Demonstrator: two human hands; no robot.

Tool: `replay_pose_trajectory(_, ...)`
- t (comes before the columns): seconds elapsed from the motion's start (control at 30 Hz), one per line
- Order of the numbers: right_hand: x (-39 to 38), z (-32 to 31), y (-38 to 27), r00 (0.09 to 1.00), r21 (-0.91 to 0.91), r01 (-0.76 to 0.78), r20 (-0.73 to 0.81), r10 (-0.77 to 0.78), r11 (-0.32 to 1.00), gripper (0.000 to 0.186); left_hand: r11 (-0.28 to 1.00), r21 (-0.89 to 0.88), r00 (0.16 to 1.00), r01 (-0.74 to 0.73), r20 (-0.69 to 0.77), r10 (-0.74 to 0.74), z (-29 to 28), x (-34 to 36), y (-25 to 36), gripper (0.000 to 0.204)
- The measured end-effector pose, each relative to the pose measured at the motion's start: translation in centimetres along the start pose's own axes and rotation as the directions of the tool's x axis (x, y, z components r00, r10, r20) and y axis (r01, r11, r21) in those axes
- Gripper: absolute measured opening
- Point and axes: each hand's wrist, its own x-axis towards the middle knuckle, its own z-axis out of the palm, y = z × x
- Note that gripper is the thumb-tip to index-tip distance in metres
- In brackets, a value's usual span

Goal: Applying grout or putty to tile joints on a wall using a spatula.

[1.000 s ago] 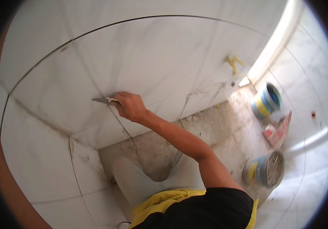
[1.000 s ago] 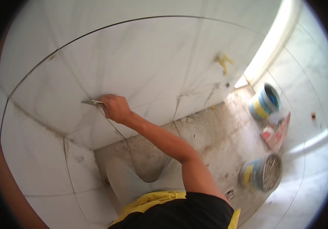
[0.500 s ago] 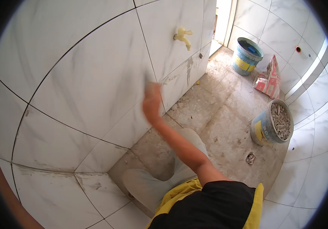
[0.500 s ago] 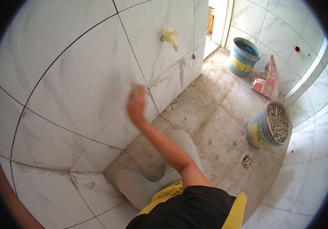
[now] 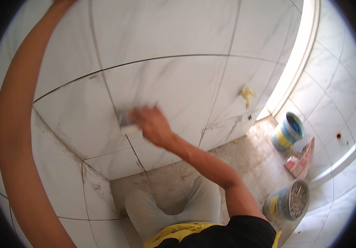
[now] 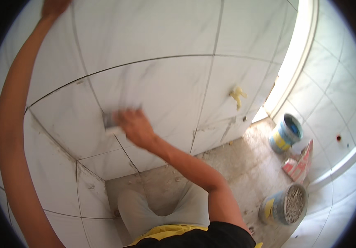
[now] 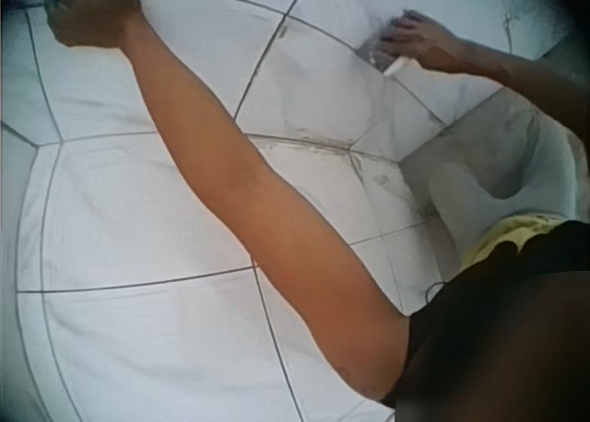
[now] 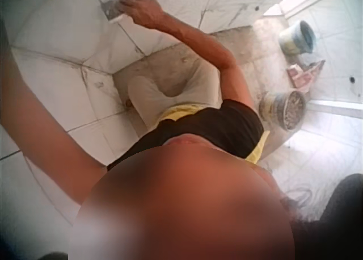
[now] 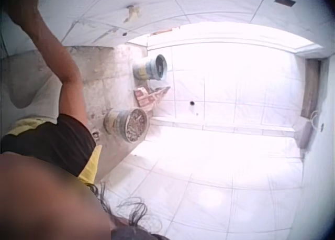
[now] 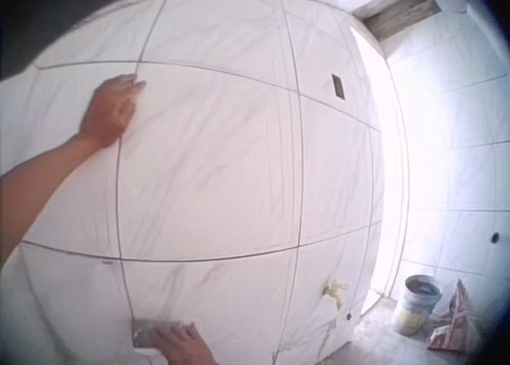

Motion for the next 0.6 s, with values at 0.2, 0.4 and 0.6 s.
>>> replay_pose_trajectory(0.2, 9.2, -14.7, 6.8, 0.885, 0.183, -0.319, -0.295, 0.361, 0.93, 0.023, 0.984, 0.114, 0.988, 0.139, 0.053, -0.146, -2.7, -0.7, 0.0, 0.04)
replay_pose_trajectory(0.4, 18.3, -25.3, 15.3, 0.962, 0.11, -0.188, -0.182, 0.206, 0.976, 0.025, 0.982, 0.094, 0.985, 0.166, 0.035, -0.17, -2.2, 0.3, 1.6, 0.039)
replay_pose_trajectory(0.6, 18.9, -19.9, 8.0, 0.914, -0.275, 0.15, 0.406, -0.026, 0.95, 0.016, 0.971, 0.082, 0.973, 0.223, 0.045, -0.227, -2.5, 0.0, 1.4, 0.038)
